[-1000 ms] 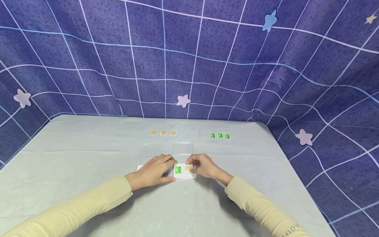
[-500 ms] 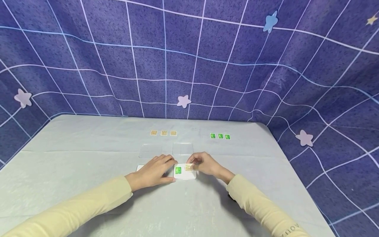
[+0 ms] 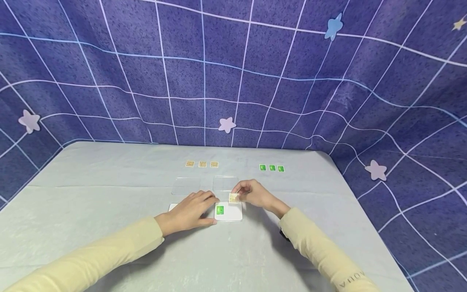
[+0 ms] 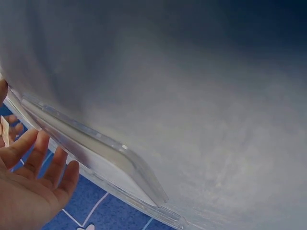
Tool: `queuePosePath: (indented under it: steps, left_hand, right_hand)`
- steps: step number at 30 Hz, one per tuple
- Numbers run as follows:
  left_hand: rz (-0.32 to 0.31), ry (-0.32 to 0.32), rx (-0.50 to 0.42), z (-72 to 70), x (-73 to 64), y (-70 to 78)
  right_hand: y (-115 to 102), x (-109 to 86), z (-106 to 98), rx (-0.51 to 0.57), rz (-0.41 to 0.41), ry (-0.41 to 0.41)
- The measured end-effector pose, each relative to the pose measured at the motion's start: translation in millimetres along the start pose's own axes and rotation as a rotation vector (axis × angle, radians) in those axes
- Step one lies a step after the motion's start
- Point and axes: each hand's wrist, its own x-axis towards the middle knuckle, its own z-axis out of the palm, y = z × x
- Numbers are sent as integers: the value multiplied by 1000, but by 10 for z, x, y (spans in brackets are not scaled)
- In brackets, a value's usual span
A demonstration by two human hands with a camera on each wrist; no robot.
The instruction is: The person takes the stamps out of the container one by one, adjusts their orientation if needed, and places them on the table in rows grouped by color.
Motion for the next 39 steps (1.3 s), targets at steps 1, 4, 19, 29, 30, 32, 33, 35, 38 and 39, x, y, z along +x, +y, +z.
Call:
queuePosePath:
  steps: [1,4,19,29,30,32,33,35,38,39]
  left_hand:
    - [0,2,2,0,-1,-1]
    - [-2,0,5,-2,-2,-1]
    - [15,4,-2,-8,6,-6]
    - [12,4,1,-13,12,-13]
    - [11,2,0,-16,13,-12]
    - [9,-1,-2,-21,12,-9]
    - [8,0,-4,-21,11,-9]
    - [8,1,-7,-22,8,-8]
    - [9,1,-1,-15,8,-10]
    - [9,0,0,-14,8,-10]
  right_hand:
    - [-4,15,-12,-8,-5,4]
    - [-6,69,-46,-30,-17,15]
    - [31,407,-205,-51,12,60]
    - [106,660,-320,-27,19,96]
    - [109,684,-329,-31,17,102]
    - [117,736,-344,-36,21,119]
    - [122,762,-350,-39,24,126]
    - [125,807,-356,-46,34,139]
    - [129,866,-352,-50,54,154]
    - [126,882,-347,-52,59,158]
